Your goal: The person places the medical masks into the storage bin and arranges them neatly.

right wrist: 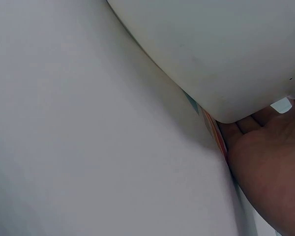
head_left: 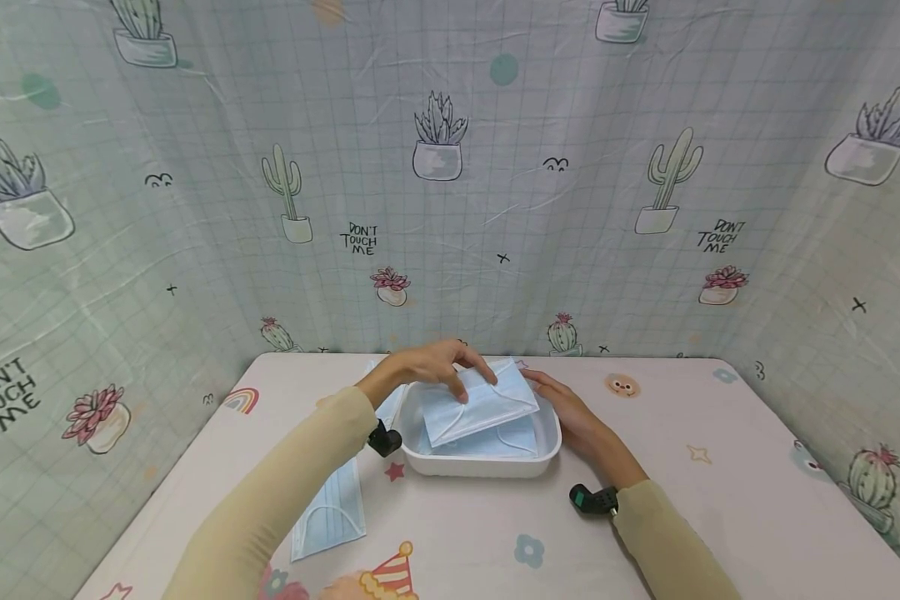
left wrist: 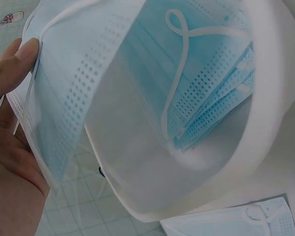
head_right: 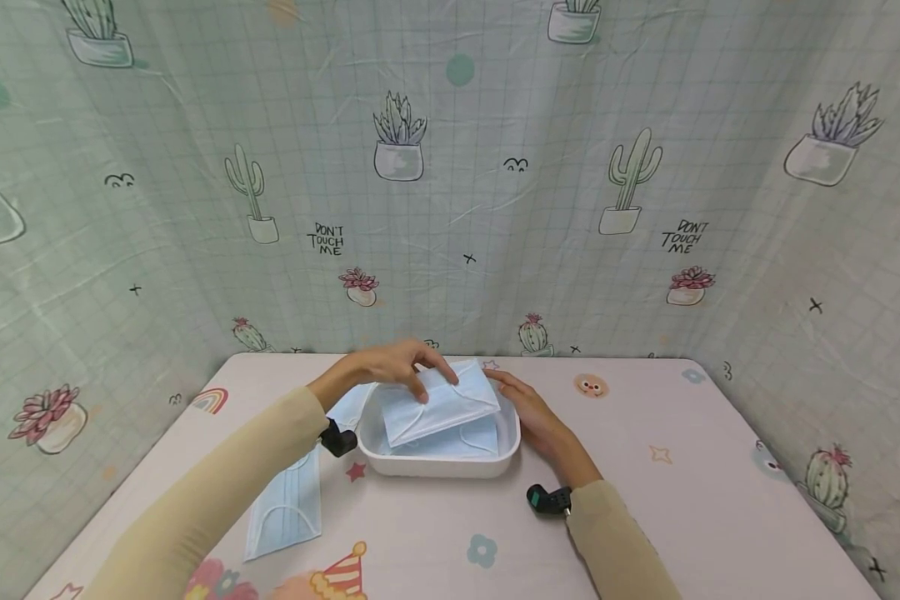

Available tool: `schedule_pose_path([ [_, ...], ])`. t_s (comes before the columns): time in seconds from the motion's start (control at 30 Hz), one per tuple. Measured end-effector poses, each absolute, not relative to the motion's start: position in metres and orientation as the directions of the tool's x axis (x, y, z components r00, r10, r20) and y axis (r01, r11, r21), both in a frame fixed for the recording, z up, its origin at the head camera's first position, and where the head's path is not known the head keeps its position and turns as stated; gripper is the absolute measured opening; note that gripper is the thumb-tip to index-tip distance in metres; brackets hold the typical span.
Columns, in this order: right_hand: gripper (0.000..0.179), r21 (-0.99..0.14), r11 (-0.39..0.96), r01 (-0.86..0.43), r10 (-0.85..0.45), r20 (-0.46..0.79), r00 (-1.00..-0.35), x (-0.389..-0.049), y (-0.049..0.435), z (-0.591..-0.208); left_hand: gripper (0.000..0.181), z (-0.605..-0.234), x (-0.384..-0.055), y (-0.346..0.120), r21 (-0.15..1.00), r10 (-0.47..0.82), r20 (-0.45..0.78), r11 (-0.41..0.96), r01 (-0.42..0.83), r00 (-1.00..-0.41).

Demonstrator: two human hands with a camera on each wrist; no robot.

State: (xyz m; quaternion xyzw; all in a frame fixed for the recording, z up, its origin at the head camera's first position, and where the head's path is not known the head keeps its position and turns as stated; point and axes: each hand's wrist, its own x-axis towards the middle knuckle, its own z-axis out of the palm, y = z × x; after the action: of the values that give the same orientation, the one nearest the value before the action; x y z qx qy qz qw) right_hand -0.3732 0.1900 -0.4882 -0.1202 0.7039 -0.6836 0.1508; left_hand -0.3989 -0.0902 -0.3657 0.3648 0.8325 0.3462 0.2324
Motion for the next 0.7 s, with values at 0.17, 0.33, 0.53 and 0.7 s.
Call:
schedule_pose_path([
  [0.17,0.048,-0.998,0.06,0.036,-0.371,-0.056,-0.927,-0.374,0.191,-0.489,0.052,-0.368,-0.401,-0.086,0.715,0.782,-0.153,0.51,0.478,-0.605],
  [0.33,0.049,-0.996,0.072,0.047,-0.355,-0.069,-0.932,-0.374,0.192,-0.488,0.052,-0.369,-0.403,-0.082,0.69,0.786,-0.158,0.521,0.503,-0.598],
  [0.53,0.05,-0.992,0.102,0.077,-0.339,-0.107,-0.935,-0.375,0.192,-0.49,0.052,-0.369,-0.403,-0.079,0.674,0.789,-0.18,0.534,0.51,-0.588],
  [0.7,0.05,-0.994,0.093,0.058,-0.351,-0.087,-0.933,-0.375,0.191,-0.49,0.052,-0.37,-0.402,-0.076,0.675,0.796,-0.197,0.534,0.51,-0.572],
])
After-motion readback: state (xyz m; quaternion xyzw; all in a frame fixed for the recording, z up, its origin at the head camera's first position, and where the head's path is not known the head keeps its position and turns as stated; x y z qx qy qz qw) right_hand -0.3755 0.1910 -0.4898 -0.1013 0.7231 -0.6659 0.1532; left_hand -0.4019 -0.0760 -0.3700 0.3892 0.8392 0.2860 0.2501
